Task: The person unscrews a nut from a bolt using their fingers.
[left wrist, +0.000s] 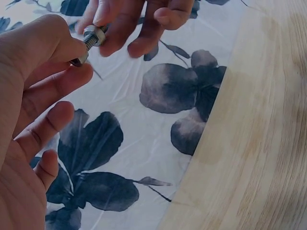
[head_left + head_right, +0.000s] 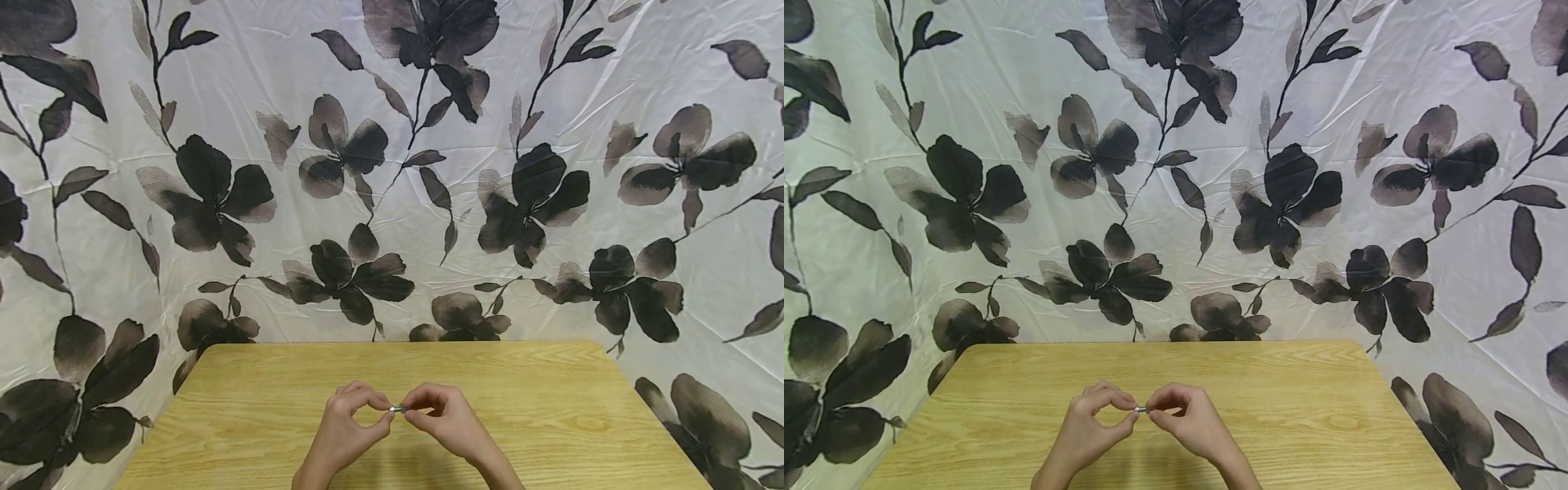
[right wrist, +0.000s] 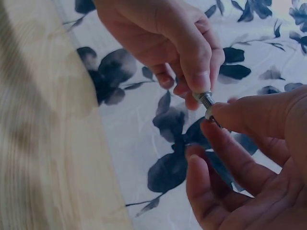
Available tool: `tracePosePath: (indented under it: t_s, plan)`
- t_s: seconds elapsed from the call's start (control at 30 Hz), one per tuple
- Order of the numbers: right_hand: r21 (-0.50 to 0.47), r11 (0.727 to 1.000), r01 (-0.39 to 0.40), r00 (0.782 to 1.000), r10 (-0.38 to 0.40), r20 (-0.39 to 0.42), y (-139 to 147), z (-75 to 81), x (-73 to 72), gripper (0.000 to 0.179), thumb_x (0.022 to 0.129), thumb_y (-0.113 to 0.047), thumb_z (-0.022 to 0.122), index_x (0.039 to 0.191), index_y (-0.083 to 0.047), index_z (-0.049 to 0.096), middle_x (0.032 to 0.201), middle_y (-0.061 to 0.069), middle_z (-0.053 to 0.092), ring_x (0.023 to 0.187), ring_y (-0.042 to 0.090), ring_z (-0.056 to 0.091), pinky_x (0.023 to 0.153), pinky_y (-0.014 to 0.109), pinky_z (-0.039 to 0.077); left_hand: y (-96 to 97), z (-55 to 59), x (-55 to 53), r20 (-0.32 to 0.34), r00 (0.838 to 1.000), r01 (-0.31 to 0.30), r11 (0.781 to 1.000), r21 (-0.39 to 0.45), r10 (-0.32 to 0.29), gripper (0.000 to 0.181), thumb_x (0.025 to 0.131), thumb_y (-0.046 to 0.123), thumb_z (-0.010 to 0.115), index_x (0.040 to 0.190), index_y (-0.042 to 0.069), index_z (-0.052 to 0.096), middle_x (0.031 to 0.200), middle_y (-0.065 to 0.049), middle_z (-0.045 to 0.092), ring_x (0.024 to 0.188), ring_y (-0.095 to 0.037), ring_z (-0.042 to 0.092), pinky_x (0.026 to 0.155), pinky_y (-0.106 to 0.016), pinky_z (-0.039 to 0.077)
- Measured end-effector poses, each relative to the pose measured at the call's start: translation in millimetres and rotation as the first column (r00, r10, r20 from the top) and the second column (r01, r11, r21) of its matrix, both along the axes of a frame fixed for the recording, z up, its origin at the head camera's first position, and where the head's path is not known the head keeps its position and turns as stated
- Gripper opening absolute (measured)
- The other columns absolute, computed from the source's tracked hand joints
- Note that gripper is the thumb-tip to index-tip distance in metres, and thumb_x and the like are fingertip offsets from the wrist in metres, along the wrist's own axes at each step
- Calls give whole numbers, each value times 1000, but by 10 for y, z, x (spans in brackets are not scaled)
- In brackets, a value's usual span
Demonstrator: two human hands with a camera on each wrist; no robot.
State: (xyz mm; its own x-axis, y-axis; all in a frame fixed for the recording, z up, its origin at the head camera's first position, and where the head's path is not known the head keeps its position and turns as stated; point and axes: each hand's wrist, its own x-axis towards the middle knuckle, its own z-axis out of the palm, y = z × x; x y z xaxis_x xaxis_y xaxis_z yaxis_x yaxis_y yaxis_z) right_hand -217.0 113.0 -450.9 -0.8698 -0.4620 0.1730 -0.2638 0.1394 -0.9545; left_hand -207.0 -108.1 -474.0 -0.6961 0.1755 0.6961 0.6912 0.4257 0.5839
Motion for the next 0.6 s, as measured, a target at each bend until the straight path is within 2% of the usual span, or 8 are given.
tracePosePath:
  t_s: [0.13, 0.33, 0.43, 0.6]
  plan:
    - [-35, 999, -3, 999, 1, -41, 6, -6, -1, 13, 94, -9, 73, 104, -1, 74, 118, 20, 70, 106, 8, 67, 85, 29, 58, 6, 3, -6, -9, 1000, 1, 1000, 4, -1, 28, 77, 4, 86, 82, 29, 74, 90, 19, 71, 85, -2, 65, 82, -33, 46]
    - [-26, 998, 53, 999, -53, -7, 4, 10, -5, 26, 99, -18, 70, 122, -8, 71, 126, 18, 69, 110, 20, 69, 87, 27, 56, 9, 6, -11, -19, 1000, -12, 1000, 4, 12, 33, 74, 1, 86, 83, 30, 74, 90, 19, 71, 85, -2, 64, 83, -33, 46]
    - [2, 997, 81, 997, -81, 15, 4, 12, -15, 30, 100, -25, 68, 125, -8, 70, 123, 15, 72, 116, 21, 68, 90, 25, 54, 11, 4, -10, -41, 999, -8, 1000, 8, 9, 33, 74, 0, 86, 83, 29, 74, 90, 18, 72, 85, -2, 65, 83, -33, 46]
    - [25, 995, 94, 994, -96, 46, 20, 10, -27, 30, 101, -31, 67, 119, -8, 74, 117, 13, 75, 105, 14, 72, 87, 24, 55, 17, 13, -7, -70, 998, 4, 1000, 21, -3, 33, 73, -1, 86, 84, 28, 74, 90, 16, 73, 85, -4, 65, 83, -32, 46]
